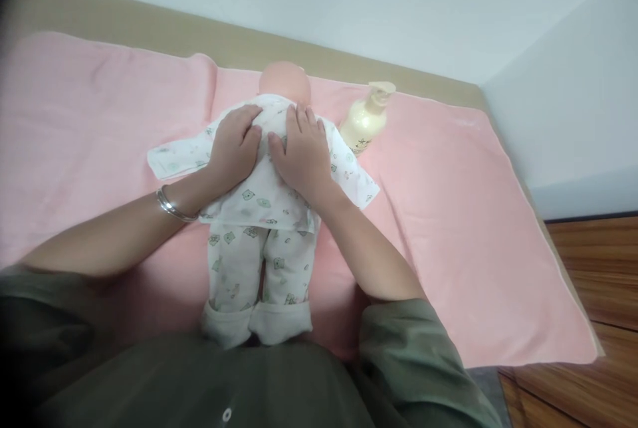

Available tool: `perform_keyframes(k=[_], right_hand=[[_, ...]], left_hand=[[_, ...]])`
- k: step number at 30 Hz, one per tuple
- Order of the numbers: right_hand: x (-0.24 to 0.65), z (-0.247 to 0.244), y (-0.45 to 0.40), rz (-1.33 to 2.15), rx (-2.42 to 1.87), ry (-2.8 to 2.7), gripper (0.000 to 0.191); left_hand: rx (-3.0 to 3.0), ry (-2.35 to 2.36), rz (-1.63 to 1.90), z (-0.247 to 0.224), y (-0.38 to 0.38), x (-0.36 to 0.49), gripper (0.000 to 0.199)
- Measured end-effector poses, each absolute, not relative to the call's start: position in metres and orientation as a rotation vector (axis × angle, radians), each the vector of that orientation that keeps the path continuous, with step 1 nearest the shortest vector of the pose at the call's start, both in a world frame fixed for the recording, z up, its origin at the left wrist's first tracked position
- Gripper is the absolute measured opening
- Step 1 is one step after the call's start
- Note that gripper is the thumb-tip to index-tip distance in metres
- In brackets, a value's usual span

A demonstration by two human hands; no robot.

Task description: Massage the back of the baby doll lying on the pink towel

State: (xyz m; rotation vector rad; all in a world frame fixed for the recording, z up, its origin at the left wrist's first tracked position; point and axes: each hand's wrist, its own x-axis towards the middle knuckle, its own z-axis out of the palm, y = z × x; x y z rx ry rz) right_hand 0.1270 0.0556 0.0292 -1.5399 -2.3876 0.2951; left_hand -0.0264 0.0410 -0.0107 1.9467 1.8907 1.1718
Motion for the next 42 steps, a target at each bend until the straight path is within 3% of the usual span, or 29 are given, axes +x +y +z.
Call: perform_keyframes(k=[4,11,17,24,28,33,42], right_hand=[[0.117,0.032,0.022,0.168,-1.616,-2.389,0.064],[0.114,0.027,0.019,0.19,-1.299,-2.565,0.058],[0.13,0.028,0.064,0.379,-1.491,-2.383,0.064],[0.108,0.031,0.007,0.216,-1.504,-2.415,0.062],[0.114,0.03,0.032,0.309,-1.357,-2.513,0.061],[0.131,0.024,0.077,0.434,-1.479,-2.356,0.065],[0.14,0.029,0.075,0.443,-1.398,-2.454,0.065]], left_hand=[[1.941,1.904,1.171,-0.01,0.041,-0.026,0.047],[1.96,1.906,1.063,-0.007,0.043,-0.028,0.048],[1.957,1.905,1.146,-0.01,0.041,-0.027,0.048],[1.98,1.87,1.174,-0.014,0.045,-0.029,0.043],[1.997,1.868,1.087,-0.014,0.046,-0.03,0.047],[2.036,1.854,1.027,-0.008,0.04,-0.028,0.052],[2.114,1.745,0.958,0.005,0.016,-0.015,0.054]])
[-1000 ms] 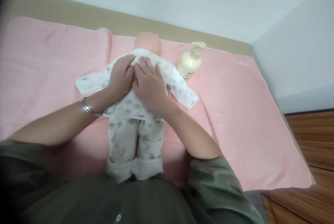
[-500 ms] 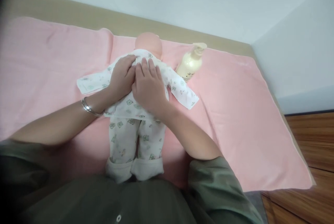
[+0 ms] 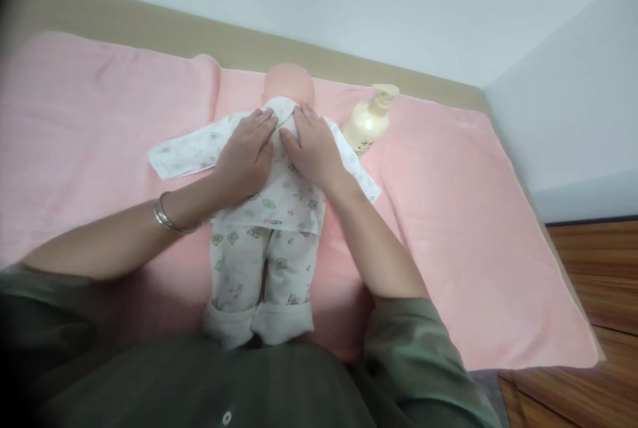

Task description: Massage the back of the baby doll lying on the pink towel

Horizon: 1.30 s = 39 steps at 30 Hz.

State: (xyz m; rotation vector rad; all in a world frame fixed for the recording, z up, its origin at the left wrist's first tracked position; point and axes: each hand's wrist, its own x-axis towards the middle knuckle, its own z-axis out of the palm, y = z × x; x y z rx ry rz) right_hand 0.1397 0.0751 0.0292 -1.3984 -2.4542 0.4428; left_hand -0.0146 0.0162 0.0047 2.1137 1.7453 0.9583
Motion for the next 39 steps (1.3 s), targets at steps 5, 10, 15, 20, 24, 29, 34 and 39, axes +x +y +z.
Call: perform_keyframes(k=[5,10,15,20,24,29,34,39], right_hand=[[0.127,0.042,0.037,0.311,-1.505,-2.438,0.063],[0.125,0.051,0.021,0.405,-1.461,-2.496,0.059],[0.13,0.039,0.052,0.585,-1.486,-2.336,0.064],[0.13,0.033,0.066,0.494,-1.528,-2.355,0.067],[0.126,0.039,0.045,0.324,-1.536,-2.394,0.064],[0.119,0.045,0.014,0.168,-1.583,-2.431,0.061],[0.121,0.042,0.028,0.287,-1.524,-2.437,0.061],[0.129,0.03,0.066,0.434,-1.534,-2.347,0.063]], left_hand=[[2.02,1.782,1.035,-0.007,0.041,-0.029,0.052],[2.005,1.855,1.086,-0.013,0.057,-0.037,0.048],[2.114,1.854,1.021,-0.002,0.035,-0.023,0.052],[2.183,1.804,0.936,0.008,0.01,-0.008,0.056],[2.133,1.784,0.909,0.009,0.016,-0.013,0.058],[2.087,1.798,0.973,0.001,0.042,-0.029,0.057],[2.071,1.777,1.026,-0.002,0.05,-0.034,0.053],[2.126,1.786,0.935,0.004,0.024,-0.018,0.056]])
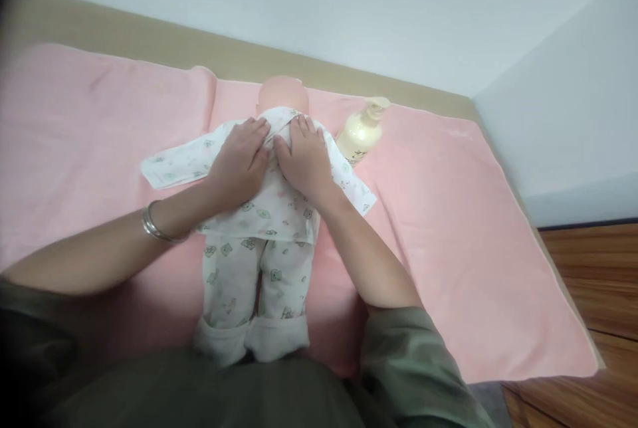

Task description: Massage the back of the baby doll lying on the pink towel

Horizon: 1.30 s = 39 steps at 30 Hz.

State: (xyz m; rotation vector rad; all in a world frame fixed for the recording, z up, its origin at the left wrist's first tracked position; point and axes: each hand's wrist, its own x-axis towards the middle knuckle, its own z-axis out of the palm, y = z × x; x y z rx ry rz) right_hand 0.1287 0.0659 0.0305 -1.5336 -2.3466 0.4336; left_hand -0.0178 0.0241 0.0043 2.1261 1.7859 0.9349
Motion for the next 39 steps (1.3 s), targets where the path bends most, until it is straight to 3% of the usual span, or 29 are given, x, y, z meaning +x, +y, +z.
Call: perform_keyframes(k=[14,24,35,39], right_hand=[[0.117,0.048,0.013,0.23,-1.575,-2.452,0.06],[0.128,0.035,0.066,0.417,-1.561,-2.347,0.066],[0.119,0.043,0.008,0.085,-1.471,-2.476,0.056],[0.124,0.047,0.022,0.299,-1.471,-2.438,0.051]], left_hand=[[1.941,1.855,1.0,-0.002,0.055,-0.038,0.051],[2.149,1.743,0.928,0.006,0.011,-0.011,0.057],[1.946,1.865,0.93,0.001,0.041,-0.026,0.064],[1.983,1.878,0.934,0.002,0.037,-0.023,0.064]])
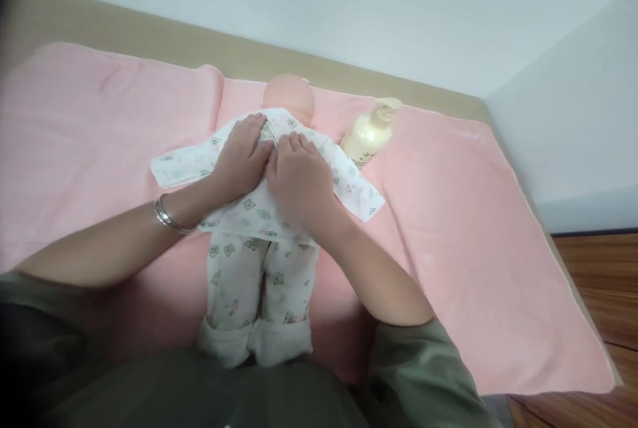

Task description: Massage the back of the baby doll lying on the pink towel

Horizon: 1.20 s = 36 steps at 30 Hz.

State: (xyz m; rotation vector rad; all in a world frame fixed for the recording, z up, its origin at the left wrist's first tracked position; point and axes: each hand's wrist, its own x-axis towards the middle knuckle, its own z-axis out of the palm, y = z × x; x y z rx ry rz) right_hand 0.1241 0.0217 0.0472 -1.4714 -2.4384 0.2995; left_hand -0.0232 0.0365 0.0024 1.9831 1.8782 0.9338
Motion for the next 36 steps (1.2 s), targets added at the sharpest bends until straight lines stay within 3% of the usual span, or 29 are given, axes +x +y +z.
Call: perform_keyframes(k=[6,29,36], right_hand=[[0.127,0.031,0.058,0.345,-1.527,-2.345,0.062],[0.127,0.027,0.057,0.336,-1.515,-2.32,0.065],[0.138,0.031,0.072,0.508,-1.498,-2.307,0.068]], left_hand=[[2.011,1.881,0.998,-0.006,0.038,-0.025,0.058],[1.977,1.919,0.979,0.002,0.036,-0.02,0.058],[2.104,1.867,0.794,0.014,0.014,-0.007,0.061]])
